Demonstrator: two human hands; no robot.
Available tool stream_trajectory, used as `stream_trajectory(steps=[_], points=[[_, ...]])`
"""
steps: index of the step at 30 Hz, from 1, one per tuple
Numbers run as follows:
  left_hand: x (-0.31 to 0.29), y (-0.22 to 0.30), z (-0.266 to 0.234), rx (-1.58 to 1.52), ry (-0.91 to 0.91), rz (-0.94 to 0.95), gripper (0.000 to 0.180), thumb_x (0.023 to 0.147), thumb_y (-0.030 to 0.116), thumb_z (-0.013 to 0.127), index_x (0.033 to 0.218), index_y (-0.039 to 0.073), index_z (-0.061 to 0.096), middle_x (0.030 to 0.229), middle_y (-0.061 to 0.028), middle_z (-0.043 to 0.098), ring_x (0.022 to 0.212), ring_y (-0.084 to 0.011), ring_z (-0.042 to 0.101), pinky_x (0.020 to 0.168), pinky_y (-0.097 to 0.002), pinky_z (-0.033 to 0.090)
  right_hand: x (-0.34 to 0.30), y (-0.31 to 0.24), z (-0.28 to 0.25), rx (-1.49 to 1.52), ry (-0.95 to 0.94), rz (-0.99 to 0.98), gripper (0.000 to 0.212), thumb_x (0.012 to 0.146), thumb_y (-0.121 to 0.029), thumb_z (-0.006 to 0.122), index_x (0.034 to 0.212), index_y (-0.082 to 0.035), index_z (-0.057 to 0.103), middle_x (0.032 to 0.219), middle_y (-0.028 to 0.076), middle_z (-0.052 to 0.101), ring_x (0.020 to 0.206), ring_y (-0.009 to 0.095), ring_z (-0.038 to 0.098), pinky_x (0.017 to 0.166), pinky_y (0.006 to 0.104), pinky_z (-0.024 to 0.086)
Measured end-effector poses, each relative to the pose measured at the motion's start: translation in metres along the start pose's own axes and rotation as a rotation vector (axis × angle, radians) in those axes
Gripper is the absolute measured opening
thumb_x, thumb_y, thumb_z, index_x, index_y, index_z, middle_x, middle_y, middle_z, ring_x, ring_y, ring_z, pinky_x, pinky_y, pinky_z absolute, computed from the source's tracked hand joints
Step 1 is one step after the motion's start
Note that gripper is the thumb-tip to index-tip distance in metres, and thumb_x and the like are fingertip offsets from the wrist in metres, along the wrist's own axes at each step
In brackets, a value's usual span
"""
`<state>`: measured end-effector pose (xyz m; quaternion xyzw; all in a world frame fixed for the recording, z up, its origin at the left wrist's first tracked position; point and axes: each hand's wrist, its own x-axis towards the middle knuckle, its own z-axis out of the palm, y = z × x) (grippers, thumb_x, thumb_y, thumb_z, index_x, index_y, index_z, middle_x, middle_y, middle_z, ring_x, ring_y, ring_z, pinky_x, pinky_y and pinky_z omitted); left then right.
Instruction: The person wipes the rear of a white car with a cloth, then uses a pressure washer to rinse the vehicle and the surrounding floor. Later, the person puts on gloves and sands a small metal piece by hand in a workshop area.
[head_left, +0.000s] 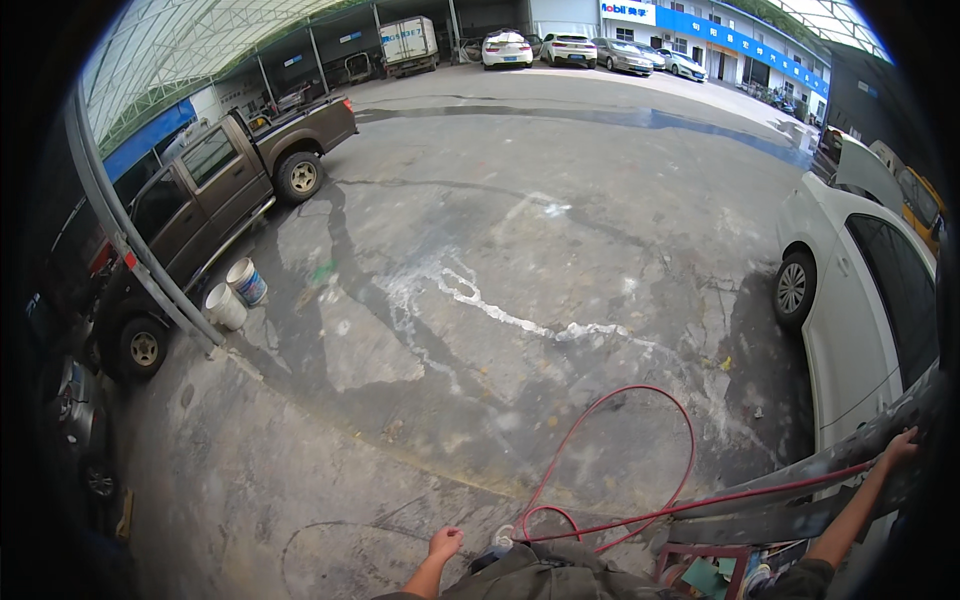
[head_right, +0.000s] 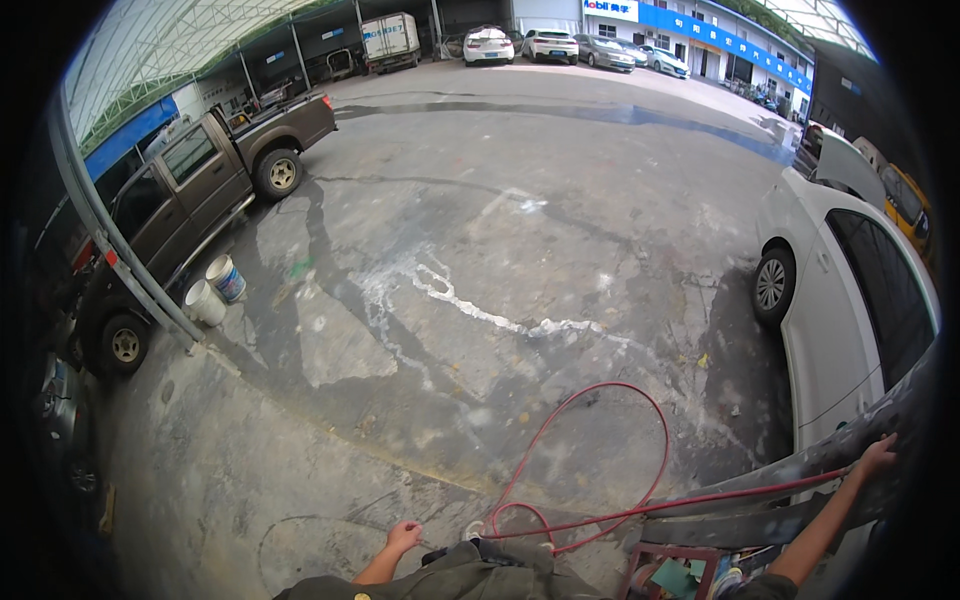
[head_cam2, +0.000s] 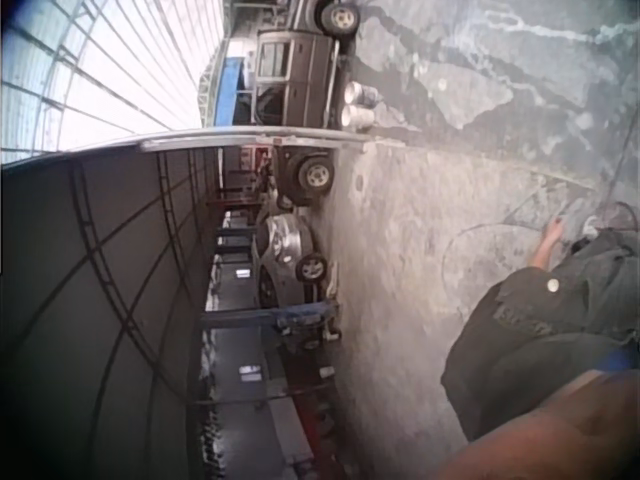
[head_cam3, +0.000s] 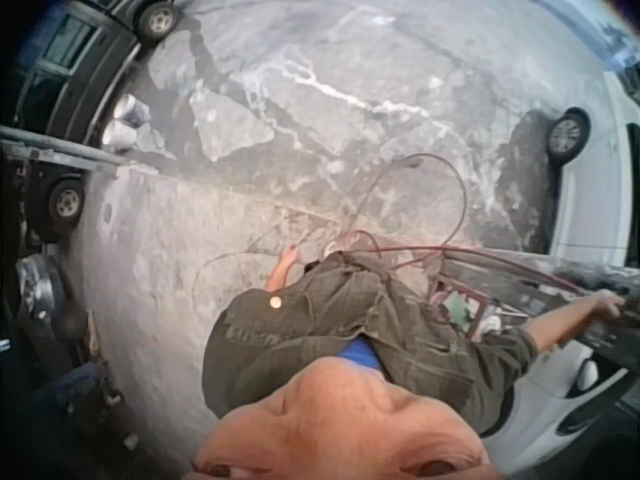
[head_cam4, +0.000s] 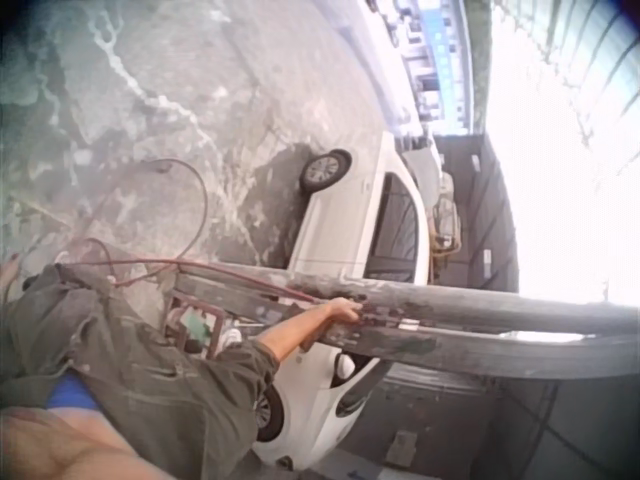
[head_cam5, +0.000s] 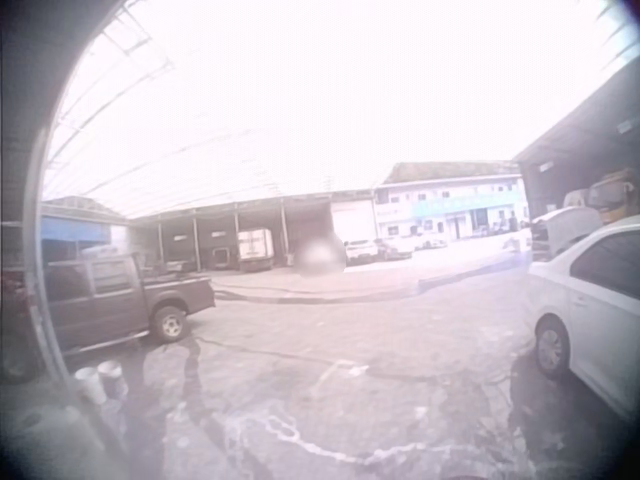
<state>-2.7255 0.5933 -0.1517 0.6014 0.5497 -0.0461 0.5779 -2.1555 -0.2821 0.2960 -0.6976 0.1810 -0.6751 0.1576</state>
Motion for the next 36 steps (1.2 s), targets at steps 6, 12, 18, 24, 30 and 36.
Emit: stream_trajectory(steps=[6,12,18,24,30,36], points=[[0.009,0.013,-0.022,0.127,-0.056,0.042,0.029,0.089,0.021,0.066,0.111,0.003,0.066,0.098,-0.0091,0.072,0.077,-0.0179,0.072,0.072,-0.0312,0.055,-0.106,-0.012,-0.038,-0.195,-0.078,0.068,0.048,0.086,-0.021,0.072,0.122,0.007,0.057,0.121,0.024,0.061,0.113,0.038,0.059,0.102,0.0414,0.044],[0.01,0.007,-0.058,0.31,-0.076,-0.02,0.025,0.088,0.025,0.066,0.105,0.007,0.07,0.088,-0.0053,0.073,0.076,-0.0153,0.07,0.072,-0.0314,0.054,-0.286,-0.109,-0.138,-0.109,-0.457,-0.076,0.048,0.085,-0.002,0.067,0.13,0.002,0.051,0.133,0.021,0.05,0.123,0.036,0.05,0.106,0.0429,0.041],[0.018,-0.012,-0.083,0.228,-0.081,0.008,0.023,0.085,0.025,0.067,0.103,0.01,0.071,0.085,-0.0031,0.073,0.075,-0.0143,0.07,0.07,-0.0297,0.053,-0.485,-0.148,-0.298,-0.017,-1.276,0.61,0.039,0.08,0.0,0.063,0.118,0.0,0.054,0.129,0.017,0.043,0.111,0.027,0.051,0.091,0.0357,0.047],[0.036,0.037,-0.107,0.563,-0.242,0.137,0.022,0.084,0.014,0.065,0.104,0.007,0.07,0.082,-0.0055,0.073,0.074,-0.0141,0.07,0.069,-0.0293,0.053,-0.588,-0.13,-0.463,-0.143,-1.796,0.928,0.027,0.082,-0.012,0.071,0.104,0.001,0.064,0.087,0.012,0.066,0.073,0.023,0.065,0.068,0.0353,0.054],[0.075,0.041,-0.118,0.448,-0.376,0.026,0.018,0.083,-0.004,0.051,0.092,0.0,0.066,0.069,-0.0087,0.063,0.053,-0.0172,0.06,0.047,-0.0321,0.051,-0.55,-0.149,-0.63,-0.239,-1.591,1.152,0.034,0.084,-0.017,0.069,0.112,0.002,0.064,0.095,0.013,0.071,0.076,0.02,0.07,0.069,0.036,0.056],[0.105,0.124,-0.058,0.767,-0.555,0.33,0.02,0.079,-0.008,0.045,0.089,-0.001,0.061,0.063,-0.0089,0.056,0.045,-0.0175,0.051,0.038,-0.031,0.04,-0.485,-0.204,-0.7,-0.112,-1.085,1.295,0.032,0.091,-0.018,0.064,0.118,-0.002,0.061,0.1,0.011,0.07,0.083,0.019,0.069,0.072,0.035,0.054]])
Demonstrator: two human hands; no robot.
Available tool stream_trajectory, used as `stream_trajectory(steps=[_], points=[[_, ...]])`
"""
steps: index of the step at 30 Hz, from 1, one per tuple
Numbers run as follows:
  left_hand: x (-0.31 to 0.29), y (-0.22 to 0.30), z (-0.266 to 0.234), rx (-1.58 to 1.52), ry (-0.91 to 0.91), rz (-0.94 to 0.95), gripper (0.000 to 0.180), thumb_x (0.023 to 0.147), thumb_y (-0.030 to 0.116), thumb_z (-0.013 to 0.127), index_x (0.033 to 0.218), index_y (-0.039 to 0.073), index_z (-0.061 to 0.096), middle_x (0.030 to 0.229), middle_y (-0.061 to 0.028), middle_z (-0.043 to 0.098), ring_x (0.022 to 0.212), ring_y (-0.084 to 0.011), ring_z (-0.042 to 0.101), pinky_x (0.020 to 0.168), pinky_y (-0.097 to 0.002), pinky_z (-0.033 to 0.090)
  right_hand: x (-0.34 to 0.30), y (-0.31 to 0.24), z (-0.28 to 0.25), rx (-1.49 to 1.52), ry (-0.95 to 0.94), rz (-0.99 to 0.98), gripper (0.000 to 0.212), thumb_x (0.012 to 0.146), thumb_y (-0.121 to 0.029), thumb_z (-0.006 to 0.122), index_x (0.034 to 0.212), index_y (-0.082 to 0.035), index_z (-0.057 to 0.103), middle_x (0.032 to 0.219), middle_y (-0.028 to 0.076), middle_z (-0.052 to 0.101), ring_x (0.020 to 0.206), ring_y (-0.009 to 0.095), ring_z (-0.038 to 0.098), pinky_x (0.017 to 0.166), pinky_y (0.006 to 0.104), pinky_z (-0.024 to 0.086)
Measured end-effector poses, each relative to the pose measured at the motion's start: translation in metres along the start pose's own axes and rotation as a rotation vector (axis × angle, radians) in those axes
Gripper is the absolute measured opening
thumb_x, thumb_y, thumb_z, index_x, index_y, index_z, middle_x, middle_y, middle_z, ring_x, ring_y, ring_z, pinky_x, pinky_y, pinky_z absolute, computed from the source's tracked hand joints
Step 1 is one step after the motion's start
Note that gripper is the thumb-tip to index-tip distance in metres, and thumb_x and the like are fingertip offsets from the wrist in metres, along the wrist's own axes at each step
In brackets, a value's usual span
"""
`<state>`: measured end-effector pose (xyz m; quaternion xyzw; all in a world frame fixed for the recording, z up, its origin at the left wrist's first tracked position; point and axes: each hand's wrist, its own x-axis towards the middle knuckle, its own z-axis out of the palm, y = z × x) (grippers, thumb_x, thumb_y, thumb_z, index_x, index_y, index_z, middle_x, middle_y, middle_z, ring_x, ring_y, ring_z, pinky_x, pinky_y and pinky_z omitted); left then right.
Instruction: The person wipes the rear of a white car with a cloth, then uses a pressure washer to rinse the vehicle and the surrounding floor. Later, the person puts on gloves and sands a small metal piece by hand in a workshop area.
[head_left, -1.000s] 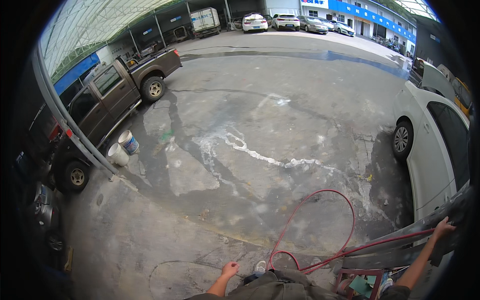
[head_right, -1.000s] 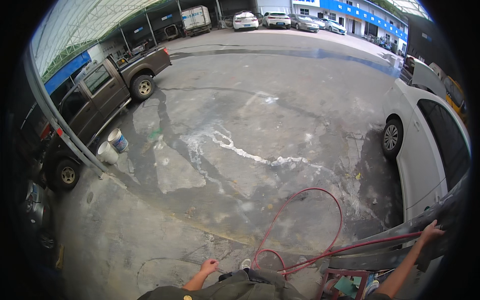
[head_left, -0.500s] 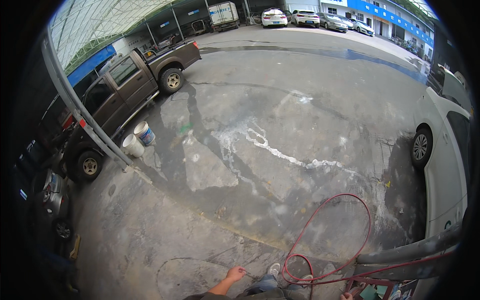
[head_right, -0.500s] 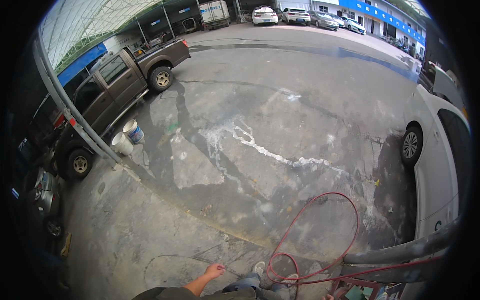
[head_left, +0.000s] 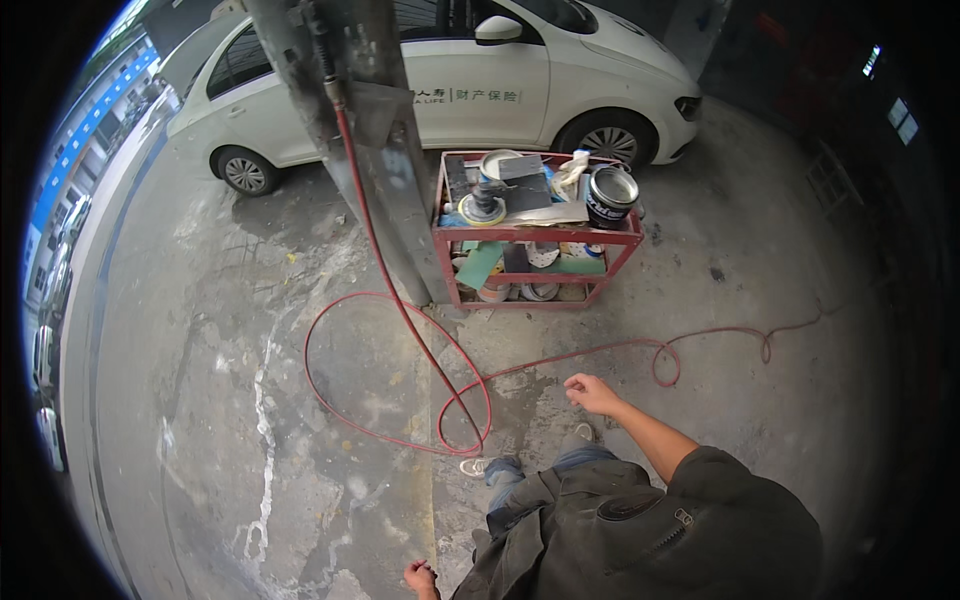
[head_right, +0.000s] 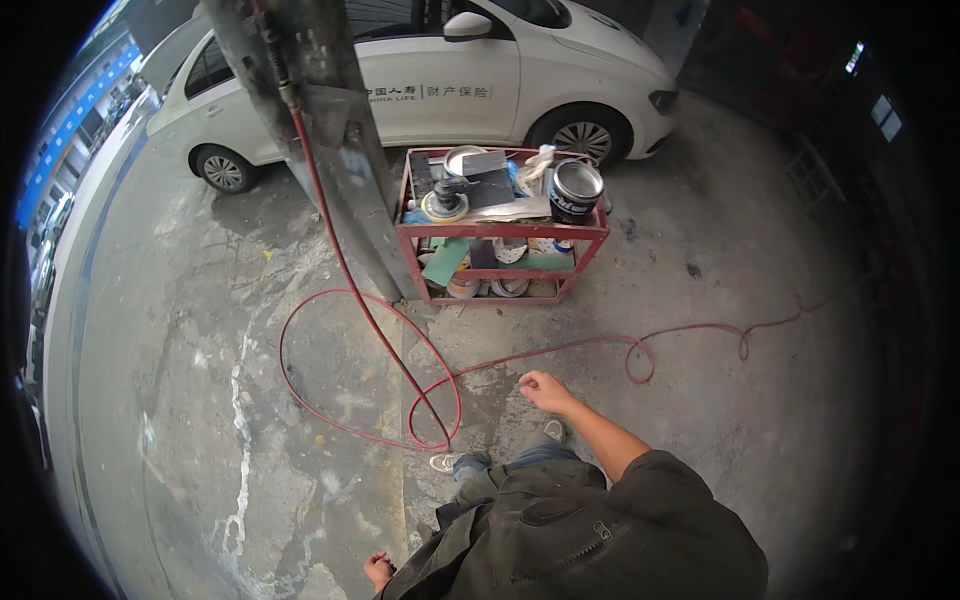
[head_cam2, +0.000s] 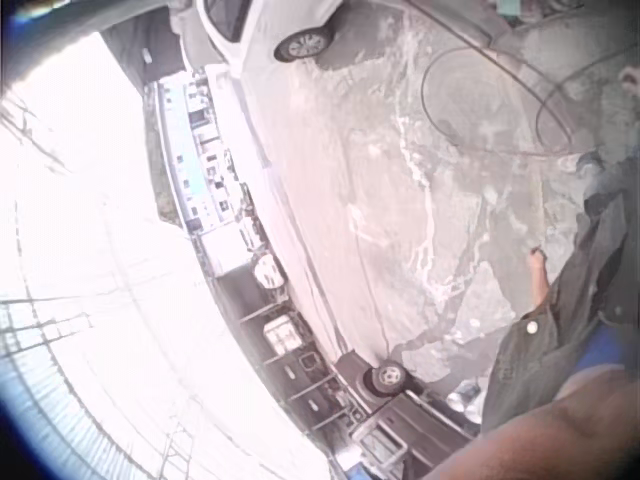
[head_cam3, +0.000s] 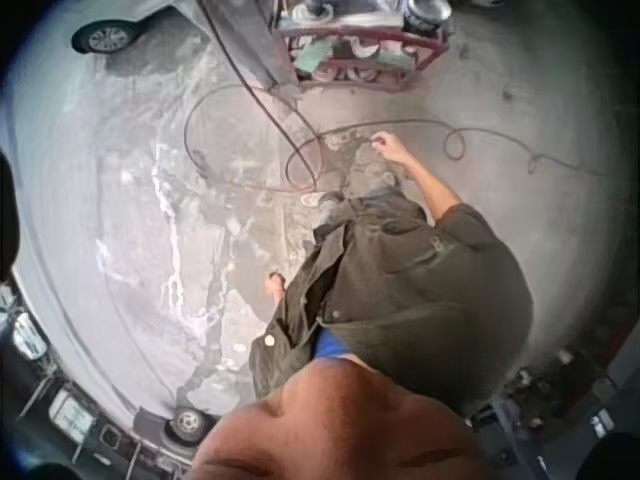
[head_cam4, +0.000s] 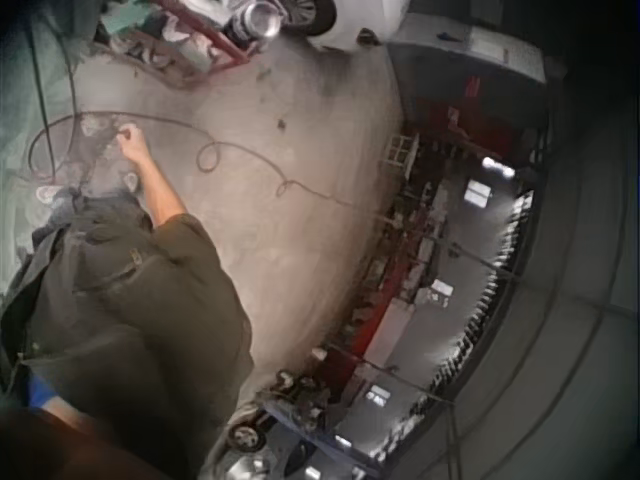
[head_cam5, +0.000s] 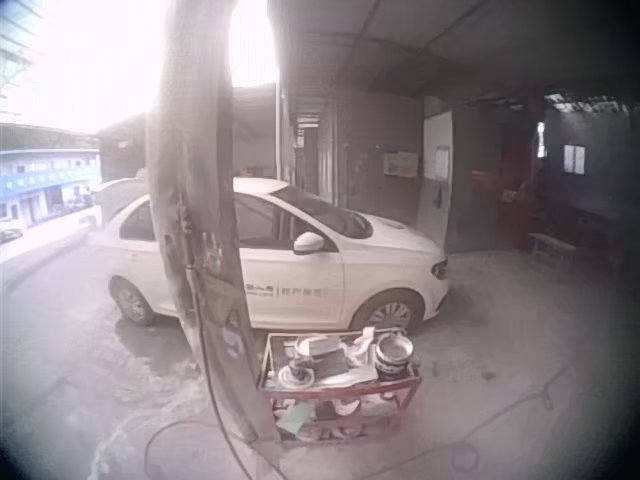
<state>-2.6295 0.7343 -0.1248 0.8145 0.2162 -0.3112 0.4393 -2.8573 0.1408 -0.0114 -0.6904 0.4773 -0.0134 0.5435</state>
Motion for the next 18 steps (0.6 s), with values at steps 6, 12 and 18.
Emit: stream_trajectory(steps=[6,12,18], points=[[0.016,0.122,0.076,0.19,-0.136,0.28,0.024,0.074,-0.007,0.039,0.087,0.002,0.057,0.065,-0.0047,0.052,0.041,-0.011,0.042,0.035,-0.0256,0.029,-0.104,0.153,-0.078,0.243,0.255,0.106,0.029,0.09,-0.019,0.065,0.114,-0.003,0.062,0.093,0.009,0.069,0.076,0.019,0.069,0.073,0.0334,0.054],[-0.074,0.173,0.307,0.23,-0.598,0.509,0.023,0.072,-0.005,0.04,0.084,0.003,0.057,0.07,-0.0033,0.052,0.046,-0.0097,0.042,0.038,-0.0229,0.031,-0.292,0.434,-0.15,0.402,0.686,0.692,0.025,0.085,-0.014,0.065,0.106,-0.003,0.066,0.087,0.011,0.071,0.068,0.021,0.07,0.064,0.0344,0.056],[-0.201,0.116,0.576,0.517,-0.969,0.533,0.02,0.081,0.001,0.043,0.09,0.0,0.061,0.072,-0.0072,0.062,0.046,-0.0144,0.051,0.036,-0.0265,0.036,-0.479,0.501,-0.232,0.889,1.375,0.948,0.022,0.082,-0.014,0.067,0.101,-0.004,0.068,0.084,0.012,0.071,0.064,0.023,0.071,0.057,0.0335,0.057]])
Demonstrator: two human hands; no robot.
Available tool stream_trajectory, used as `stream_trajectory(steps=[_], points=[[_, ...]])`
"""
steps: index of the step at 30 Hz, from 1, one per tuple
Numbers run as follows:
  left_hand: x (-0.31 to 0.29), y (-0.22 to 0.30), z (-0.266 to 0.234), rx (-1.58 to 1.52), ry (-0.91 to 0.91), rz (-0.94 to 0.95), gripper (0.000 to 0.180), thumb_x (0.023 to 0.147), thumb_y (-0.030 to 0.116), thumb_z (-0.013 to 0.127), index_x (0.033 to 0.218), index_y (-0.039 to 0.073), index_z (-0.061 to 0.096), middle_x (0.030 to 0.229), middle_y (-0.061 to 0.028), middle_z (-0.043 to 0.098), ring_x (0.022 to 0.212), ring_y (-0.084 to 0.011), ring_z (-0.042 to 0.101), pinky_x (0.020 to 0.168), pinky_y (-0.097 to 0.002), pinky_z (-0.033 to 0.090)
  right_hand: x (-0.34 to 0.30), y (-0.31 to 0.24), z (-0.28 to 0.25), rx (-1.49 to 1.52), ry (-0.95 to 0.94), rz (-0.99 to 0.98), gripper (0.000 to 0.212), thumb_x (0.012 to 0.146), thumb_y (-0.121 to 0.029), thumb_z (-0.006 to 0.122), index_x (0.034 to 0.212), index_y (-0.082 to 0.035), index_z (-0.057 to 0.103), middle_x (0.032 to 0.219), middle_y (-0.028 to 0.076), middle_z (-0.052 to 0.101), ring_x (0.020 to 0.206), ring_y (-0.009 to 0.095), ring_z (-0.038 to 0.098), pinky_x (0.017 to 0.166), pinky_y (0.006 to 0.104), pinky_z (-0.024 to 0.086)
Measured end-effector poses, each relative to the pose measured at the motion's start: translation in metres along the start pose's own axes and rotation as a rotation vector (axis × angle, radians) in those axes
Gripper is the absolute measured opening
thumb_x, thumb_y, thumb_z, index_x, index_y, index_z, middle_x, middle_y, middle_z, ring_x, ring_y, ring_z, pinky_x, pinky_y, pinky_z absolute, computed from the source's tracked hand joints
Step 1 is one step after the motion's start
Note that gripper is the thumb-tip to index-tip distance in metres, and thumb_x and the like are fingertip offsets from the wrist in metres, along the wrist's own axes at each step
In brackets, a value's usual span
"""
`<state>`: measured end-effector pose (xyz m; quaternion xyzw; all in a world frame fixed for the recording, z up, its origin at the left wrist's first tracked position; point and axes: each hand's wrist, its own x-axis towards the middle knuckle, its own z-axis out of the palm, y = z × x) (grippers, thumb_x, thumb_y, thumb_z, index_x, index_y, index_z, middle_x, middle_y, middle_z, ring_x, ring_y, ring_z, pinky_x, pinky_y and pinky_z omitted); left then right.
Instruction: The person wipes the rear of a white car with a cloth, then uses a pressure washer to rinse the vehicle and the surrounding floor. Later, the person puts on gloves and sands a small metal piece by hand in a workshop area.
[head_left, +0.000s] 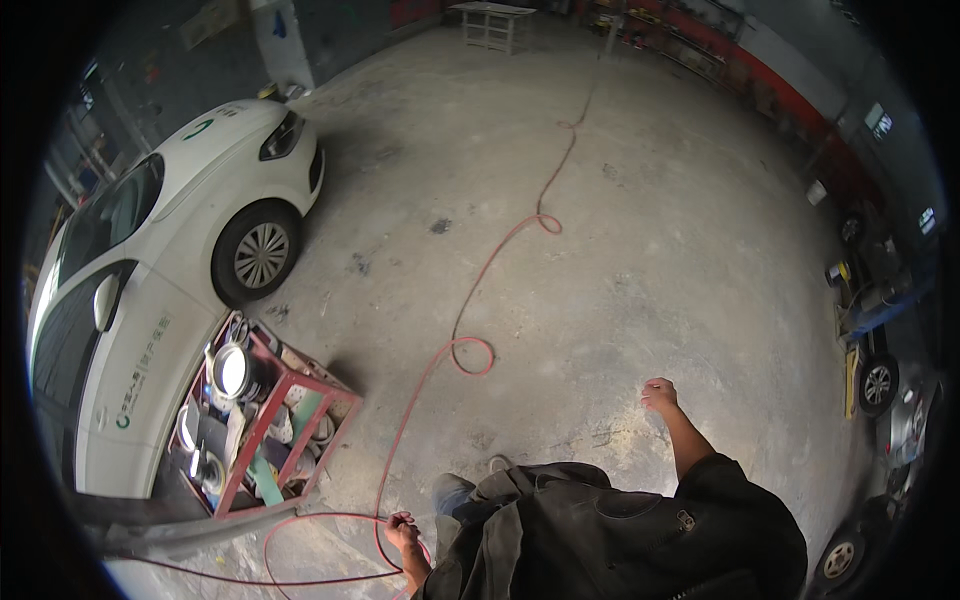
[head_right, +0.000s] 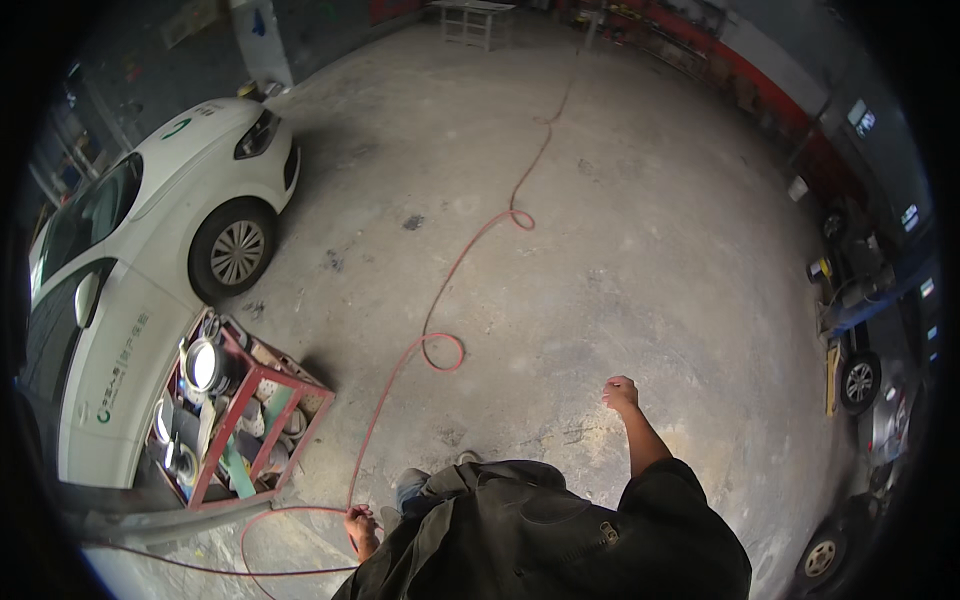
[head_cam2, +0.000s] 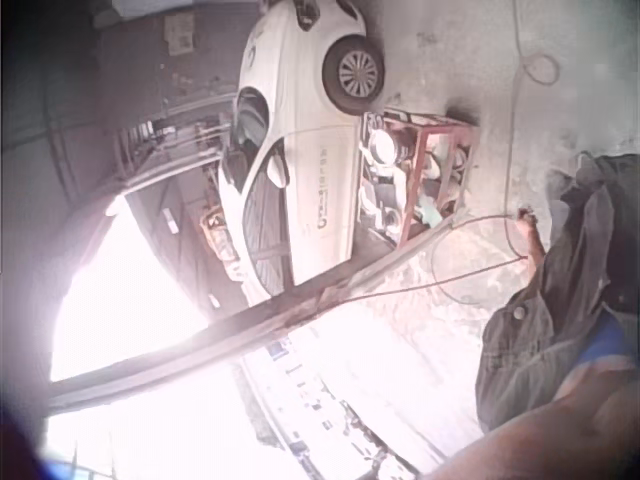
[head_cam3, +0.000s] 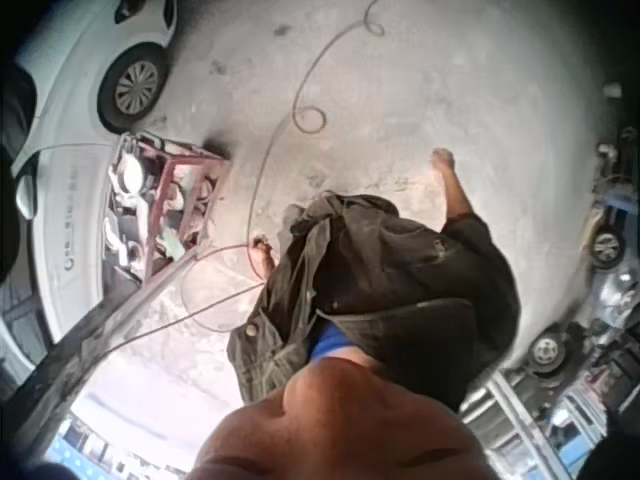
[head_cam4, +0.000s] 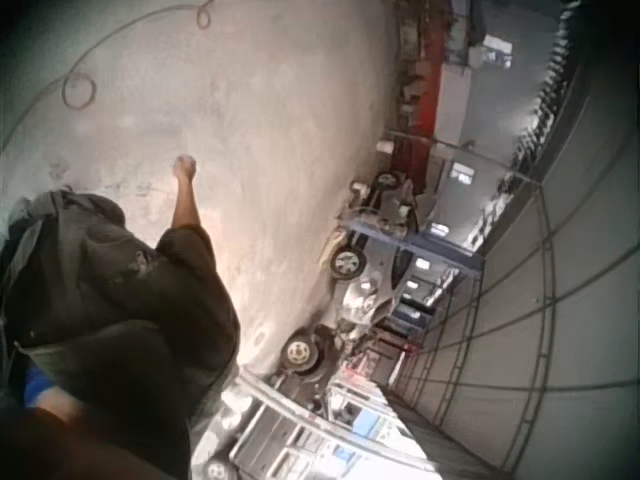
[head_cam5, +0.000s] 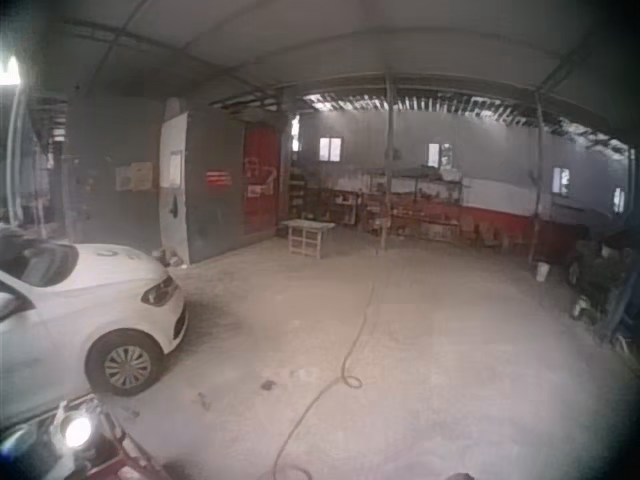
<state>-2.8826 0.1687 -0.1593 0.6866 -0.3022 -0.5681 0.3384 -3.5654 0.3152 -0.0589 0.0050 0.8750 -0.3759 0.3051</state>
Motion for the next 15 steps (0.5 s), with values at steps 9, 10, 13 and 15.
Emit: stream_trajectory(steps=[9,10,13,15], points=[[0.226,0.154,0.098,0.174,0.186,-0.113,0.023,0.089,0.003,0.046,0.107,0.001,0.059,0.095,-0.0154,0.066,0.05,-0.0227,0.056,0.041,-0.0337,0.037,0.066,0.006,-0.083,-0.055,0.088,-0.033,0.026,0.087,-0.018,0.066,0.107,-0.002,0.065,0.093,0.013,0.071,0.07,0.023,0.073,0.061,0.0335,0.058],[0.247,0.181,0.114,0.29,0.255,-0.167,0.024,0.09,0.003,0.045,0.107,0.001,0.061,0.095,-0.015,0.066,0.053,-0.0216,0.058,0.043,-0.0333,0.041,0.068,-0.005,-0.083,-0.078,0.06,0.005,0.027,0.088,-0.018,0.066,0.109,-0.002,0.064,0.095,0.014,0.071,0.071,0.023,0.073,0.063,0.0336,0.058],[0.299,0.264,0.207,0.562,0.282,-0.104,0.022,0.089,0.004,0.047,0.103,0.002,0.063,0.093,-0.0138,0.067,0.056,-0.021,0.06,0.046,-0.0337,0.046,0.051,-0.009,-0.065,-0.009,0.144,0.1,0.03,0.088,-0.022,0.067,0.111,-0.003,0.064,0.093,0.015,0.071,0.073,0.023,0.073,0.063,0.0348,0.058],[0.334,0.294,0.323,0.68,0.097,0.11,0.019,0.088,0.006,0.048,0.099,0.003,0.063,0.09,-0.0132,0.066,0.057,-0.0216,0.06,0.047,-0.0346,0.046,0.045,0.012,-0.051,0.047,0.184,0.235,0.03,0.088,-0.026,0.068,0.111,-0.007,0.065,0.089,0.013,0.072,0.073,0.021,0.073,0.064,0.0348,0.058]])
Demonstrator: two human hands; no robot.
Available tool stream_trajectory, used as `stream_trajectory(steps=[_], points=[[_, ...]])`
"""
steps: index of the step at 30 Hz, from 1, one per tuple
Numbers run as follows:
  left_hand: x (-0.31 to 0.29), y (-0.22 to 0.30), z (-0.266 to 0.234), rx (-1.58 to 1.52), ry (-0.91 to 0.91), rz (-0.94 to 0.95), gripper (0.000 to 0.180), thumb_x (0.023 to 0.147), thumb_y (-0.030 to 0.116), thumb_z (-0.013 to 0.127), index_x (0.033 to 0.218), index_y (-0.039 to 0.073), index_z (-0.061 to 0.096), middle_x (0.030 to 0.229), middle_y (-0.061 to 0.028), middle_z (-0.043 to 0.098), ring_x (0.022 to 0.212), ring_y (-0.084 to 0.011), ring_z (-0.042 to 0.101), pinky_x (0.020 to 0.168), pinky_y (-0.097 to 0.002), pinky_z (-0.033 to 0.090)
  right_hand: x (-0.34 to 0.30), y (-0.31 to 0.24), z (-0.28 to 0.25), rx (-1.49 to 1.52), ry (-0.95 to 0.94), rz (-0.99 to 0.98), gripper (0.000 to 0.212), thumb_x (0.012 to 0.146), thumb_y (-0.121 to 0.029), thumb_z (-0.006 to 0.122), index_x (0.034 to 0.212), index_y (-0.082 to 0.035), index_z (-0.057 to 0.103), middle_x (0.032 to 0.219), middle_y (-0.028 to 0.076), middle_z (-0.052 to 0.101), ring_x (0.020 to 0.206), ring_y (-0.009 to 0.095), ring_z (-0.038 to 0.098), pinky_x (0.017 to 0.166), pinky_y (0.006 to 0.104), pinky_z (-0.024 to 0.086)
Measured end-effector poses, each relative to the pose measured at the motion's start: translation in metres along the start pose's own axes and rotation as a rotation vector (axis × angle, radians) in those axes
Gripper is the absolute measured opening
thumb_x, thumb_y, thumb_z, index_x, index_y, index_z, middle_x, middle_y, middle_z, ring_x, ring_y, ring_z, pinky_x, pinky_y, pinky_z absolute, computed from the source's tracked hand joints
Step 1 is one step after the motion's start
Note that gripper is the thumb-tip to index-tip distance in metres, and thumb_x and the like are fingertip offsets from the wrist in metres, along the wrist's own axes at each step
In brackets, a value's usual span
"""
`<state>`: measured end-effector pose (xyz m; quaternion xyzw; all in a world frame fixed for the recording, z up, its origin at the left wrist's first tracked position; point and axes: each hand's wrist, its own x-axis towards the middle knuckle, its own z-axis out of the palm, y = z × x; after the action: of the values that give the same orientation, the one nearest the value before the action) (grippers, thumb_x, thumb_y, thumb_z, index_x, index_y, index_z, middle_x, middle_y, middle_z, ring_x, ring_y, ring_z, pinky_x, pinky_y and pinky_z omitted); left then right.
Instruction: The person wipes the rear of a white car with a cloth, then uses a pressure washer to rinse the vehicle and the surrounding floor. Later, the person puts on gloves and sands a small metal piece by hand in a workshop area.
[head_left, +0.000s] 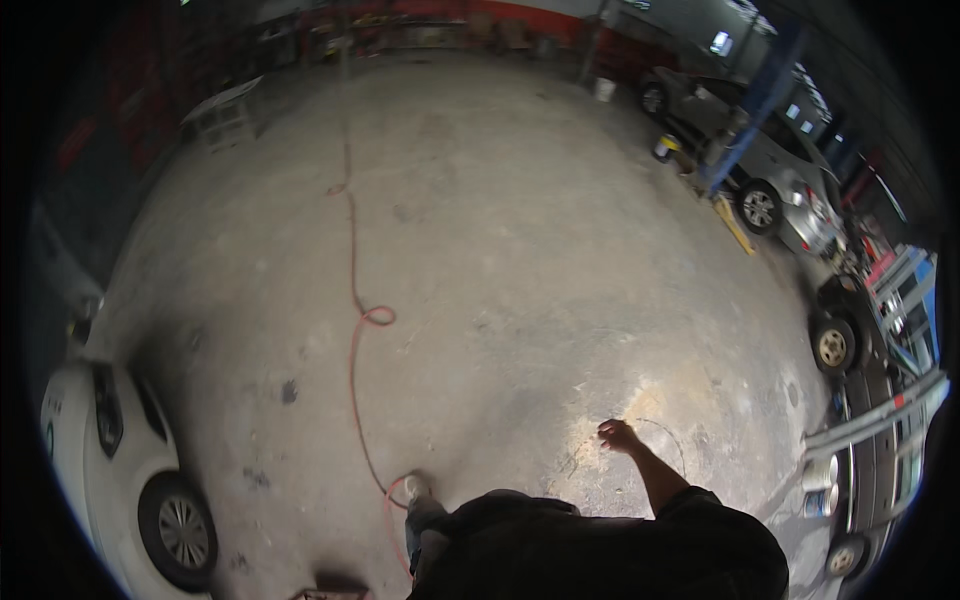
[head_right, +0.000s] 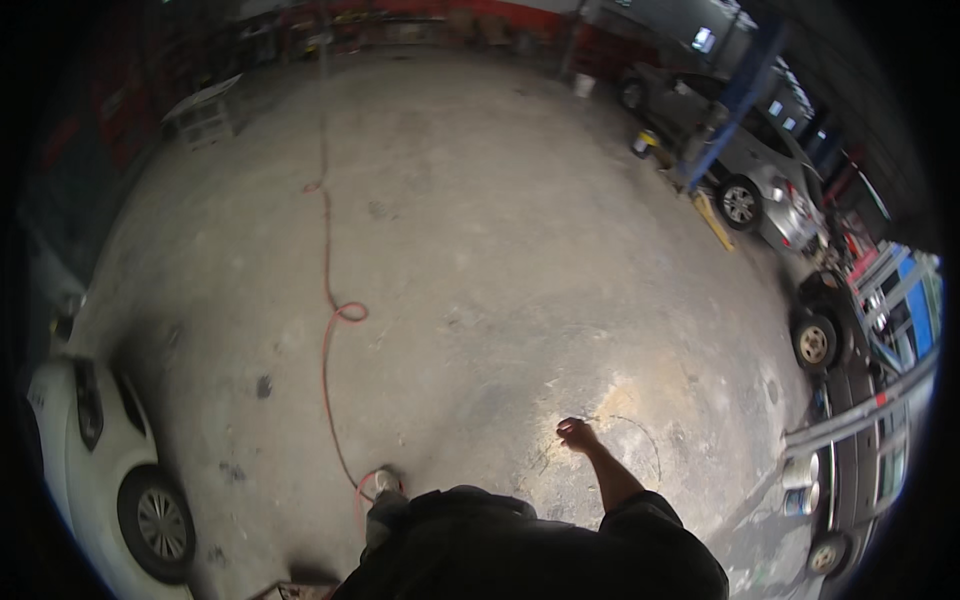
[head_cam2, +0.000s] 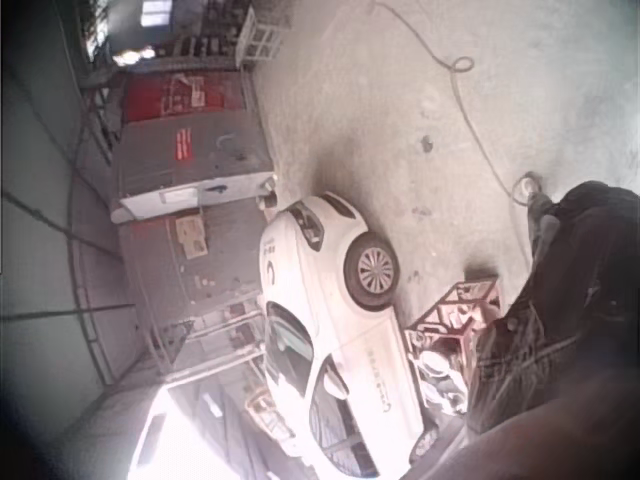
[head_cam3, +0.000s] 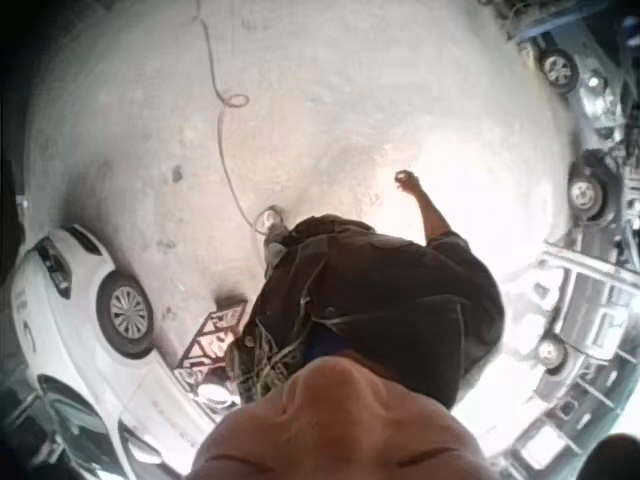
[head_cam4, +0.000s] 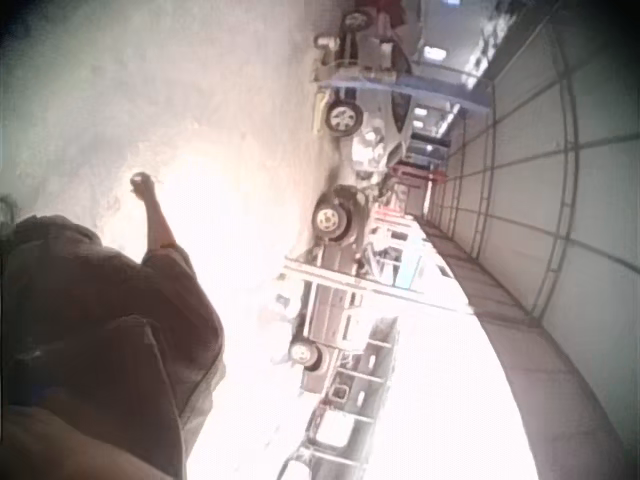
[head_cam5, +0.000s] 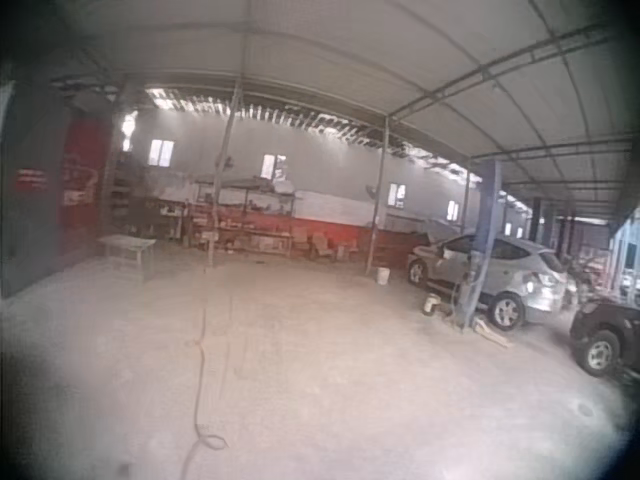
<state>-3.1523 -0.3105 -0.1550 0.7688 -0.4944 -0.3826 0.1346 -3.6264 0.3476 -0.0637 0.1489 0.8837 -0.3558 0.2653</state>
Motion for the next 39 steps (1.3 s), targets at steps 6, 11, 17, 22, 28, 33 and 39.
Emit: stream_trajectory(steps=[6,11,17,22,28,33,39], points=[[0.001,0.283,0.258,0.182,-0.382,0.814,0.011,0.085,0.01,0.054,0.089,0.005,0.063,0.082,-0.0113,0.065,0.058,-0.0233,0.059,0.051,-0.037,0.046,-0.03,-0.095,0.045,0.061,0.046,0.033,0.035,0.089,-0.036,0.064,0.112,-0.01,0.065,0.1,0.01,0.072,0.076,0.022,0.072,0.076,0.0371,0.054],[-0.044,0.472,0.476,0.276,-0.633,1.237,0.009,0.082,0.014,0.059,0.079,0.006,0.063,0.075,-0.0097,0.063,0.059,-0.0248,0.058,0.053,-0.0391,0.046,-0.025,-0.058,0.119,0.204,0.185,0.534,0.032,0.088,-0.035,0.061,0.109,-0.011,0.067,0.09,0.01,0.072,0.074,0.023,0.072,0.074,0.0379,0.054],[-0.091,0.66,0.675,0.265,-0.676,1.556,0.015,0.079,0.019,0.065,0.069,0.009,0.063,0.066,-0.0078,0.062,0.06,-0.0265,0.057,0.057,-0.0415,0.046,0.061,-0.087,0.145,0.437,0.342,1.061,0.026,0.08,-0.025,0.056,0.075,-0.005,0.071,0.064,0.01,0.068,0.057,0.025,0.067,0.054,0.039,0.053],[-0.14,0.773,0.798,0.414,-0.812,1.439,0.02,0.08,0.025,0.068,0.071,0.009,0.062,0.069,-0.007,0.062,0.067,-0.0267,0.059,0.064,-0.0416,0.048,0.211,-0.24,0.064,0.57,0.242,0.603,0.034,0.084,-0.036,0.064,0.112,-0.016,0.068,0.088,0.008,0.073,0.071,0.023,0.072,0.072,0.039,0.055],[-0.222,0.893,0.915,0.448,-1.021,1.379,0.015,0.08,0.021,0.068,0.082,0.007,0.063,0.08,-0.0092,0.063,0.073,-0.0266,0.06,0.065,-0.0396,0.049,0.399,-0.396,-0.091,0.489,0.443,0.275,0.038,0.09,-0.033,0.06,0.119,-0.007,0.06,0.098,0.011,0.072,0.079,0.024,0.072,0.077,0.0383,0.054],[-0.242,1.004,1.013,0.486,-1.11,1.326,0.016,0.081,0.017,0.067,0.092,0.005,0.064,0.09,-0.0111,0.063,0.077,-0.0266,0.061,0.065,-0.0379,0.05,0.542,-0.421,-0.113,0.333,0.562,0.444,0.032,0.088,-0.032,0.061,0.111,-0.01,0.066,0.093,0.011,0.073,0.075,0.025,0.072,0.076,0.0399,0.055],[-0.243,1.156,1.11,0.505,-1.104,1.137,0.024,0.081,0.012,0.067,0.103,0.003,0.065,0.101,-0.0133,0.064,0.082,-0.0265,0.062,0.066,-0.0359,0.051,0.666,-0.526,-0.124,0.626,0.384,0.664,0.029,0.086,-0.033,0.06,0.106,-0.015,0.07,0.081,0.007,0.073,0.071,0.02,0.071,0.067,0.0358,0.056]])
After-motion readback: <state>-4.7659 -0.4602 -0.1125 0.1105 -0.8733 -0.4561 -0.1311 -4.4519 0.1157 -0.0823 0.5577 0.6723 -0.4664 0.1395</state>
